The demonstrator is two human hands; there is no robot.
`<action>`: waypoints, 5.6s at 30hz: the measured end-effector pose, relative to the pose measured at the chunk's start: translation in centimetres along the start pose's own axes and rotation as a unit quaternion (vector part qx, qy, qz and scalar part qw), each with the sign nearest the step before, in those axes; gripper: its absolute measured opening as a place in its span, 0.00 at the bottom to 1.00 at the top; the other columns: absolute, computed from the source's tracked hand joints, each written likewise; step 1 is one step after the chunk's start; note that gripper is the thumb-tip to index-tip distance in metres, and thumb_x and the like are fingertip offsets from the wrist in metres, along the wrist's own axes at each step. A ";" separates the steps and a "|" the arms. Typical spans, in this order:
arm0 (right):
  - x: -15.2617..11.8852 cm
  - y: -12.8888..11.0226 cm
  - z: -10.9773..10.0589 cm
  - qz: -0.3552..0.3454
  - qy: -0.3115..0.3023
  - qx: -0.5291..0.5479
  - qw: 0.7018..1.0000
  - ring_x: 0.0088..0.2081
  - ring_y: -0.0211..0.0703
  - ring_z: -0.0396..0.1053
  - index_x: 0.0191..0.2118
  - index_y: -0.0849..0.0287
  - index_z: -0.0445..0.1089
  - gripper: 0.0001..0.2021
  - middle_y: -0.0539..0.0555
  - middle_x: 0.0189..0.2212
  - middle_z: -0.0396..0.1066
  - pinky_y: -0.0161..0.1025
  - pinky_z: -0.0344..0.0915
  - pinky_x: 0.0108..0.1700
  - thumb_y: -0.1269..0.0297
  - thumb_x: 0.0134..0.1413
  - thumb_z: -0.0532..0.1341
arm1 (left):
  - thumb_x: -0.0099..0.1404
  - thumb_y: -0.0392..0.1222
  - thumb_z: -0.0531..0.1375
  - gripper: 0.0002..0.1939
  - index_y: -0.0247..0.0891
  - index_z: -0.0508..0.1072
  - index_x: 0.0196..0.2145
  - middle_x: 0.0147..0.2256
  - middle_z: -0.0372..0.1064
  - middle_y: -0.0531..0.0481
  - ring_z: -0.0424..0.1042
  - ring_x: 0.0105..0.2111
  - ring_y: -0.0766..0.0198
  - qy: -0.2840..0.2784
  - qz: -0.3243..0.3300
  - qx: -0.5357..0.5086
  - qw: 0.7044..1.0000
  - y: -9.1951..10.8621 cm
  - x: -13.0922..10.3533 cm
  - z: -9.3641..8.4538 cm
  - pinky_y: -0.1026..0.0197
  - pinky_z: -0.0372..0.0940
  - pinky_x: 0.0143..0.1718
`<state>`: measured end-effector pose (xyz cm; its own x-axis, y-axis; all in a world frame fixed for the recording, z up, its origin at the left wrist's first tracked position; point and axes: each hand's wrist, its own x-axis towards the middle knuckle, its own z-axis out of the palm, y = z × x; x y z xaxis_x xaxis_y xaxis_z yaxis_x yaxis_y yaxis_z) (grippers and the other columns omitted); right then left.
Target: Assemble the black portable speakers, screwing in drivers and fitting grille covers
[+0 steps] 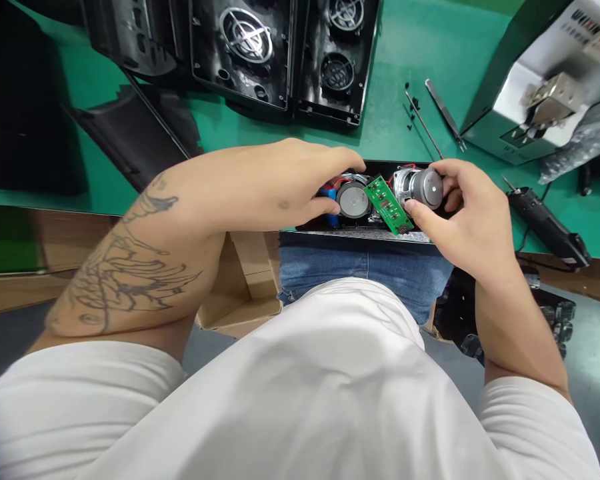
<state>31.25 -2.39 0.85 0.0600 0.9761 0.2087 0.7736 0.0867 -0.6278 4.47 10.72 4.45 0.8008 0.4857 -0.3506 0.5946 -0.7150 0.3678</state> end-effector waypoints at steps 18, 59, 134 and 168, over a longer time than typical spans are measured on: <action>0.6 0.3 0.8 0.027 0.015 0.014 0.999 0.32 0.32 0.62 0.55 0.60 0.82 0.27 0.50 0.38 0.69 0.34 0.59 0.36 0.43 0.61 0.69 | 0.73 0.35 0.54 0.27 0.46 0.72 0.67 0.63 0.76 0.46 0.76 0.57 0.53 -0.002 0.044 -0.019 0.999 0.0 0.4 -2.6 0.54 0.70 0.54; 0.1 -0.2 1.3 0.016 0.034 0.031 0.999 0.32 0.36 0.63 0.55 0.60 0.81 0.25 0.53 0.41 0.69 0.35 0.59 0.36 0.44 0.64 0.69 | 0.77 0.32 0.48 0.25 0.37 0.68 0.68 0.41 0.77 0.42 0.77 0.40 0.54 0.142 0.079 0.111 0.980 1.2 -5.3 2.8 0.53 0.70 0.42; 0.1 0.4 3.2 0.059 0.065 0.244 0.966 0.38 0.37 0.69 0.58 0.63 0.77 0.25 0.52 0.43 0.70 0.35 0.63 0.37 0.50 0.65 0.72 | 0.74 0.49 0.55 0.18 0.43 0.80 0.52 0.40 0.80 0.46 0.80 0.39 0.52 0.005 0.055 0.119 0.991 -0.2 -1.1 -0.2 0.56 0.68 0.40; -0.3 0.8 3.2 -0.021 0.077 0.198 0.977 0.34 0.33 0.63 0.57 0.63 0.77 0.19 0.52 0.45 0.70 0.32 0.64 0.36 0.59 0.66 0.71 | 0.75 0.36 0.56 0.14 0.34 0.79 0.52 0.46 0.78 0.37 0.82 0.46 0.46 -0.043 -0.027 0.159 0.986 3.9 -0.6 0.4 0.56 0.70 0.41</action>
<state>29.82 -1.98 -2.13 0.1514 0.9308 0.3327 0.4740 0.2269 -0.8508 6.32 7.44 5.76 0.7516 0.4930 -0.4383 0.5729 -0.8172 0.0633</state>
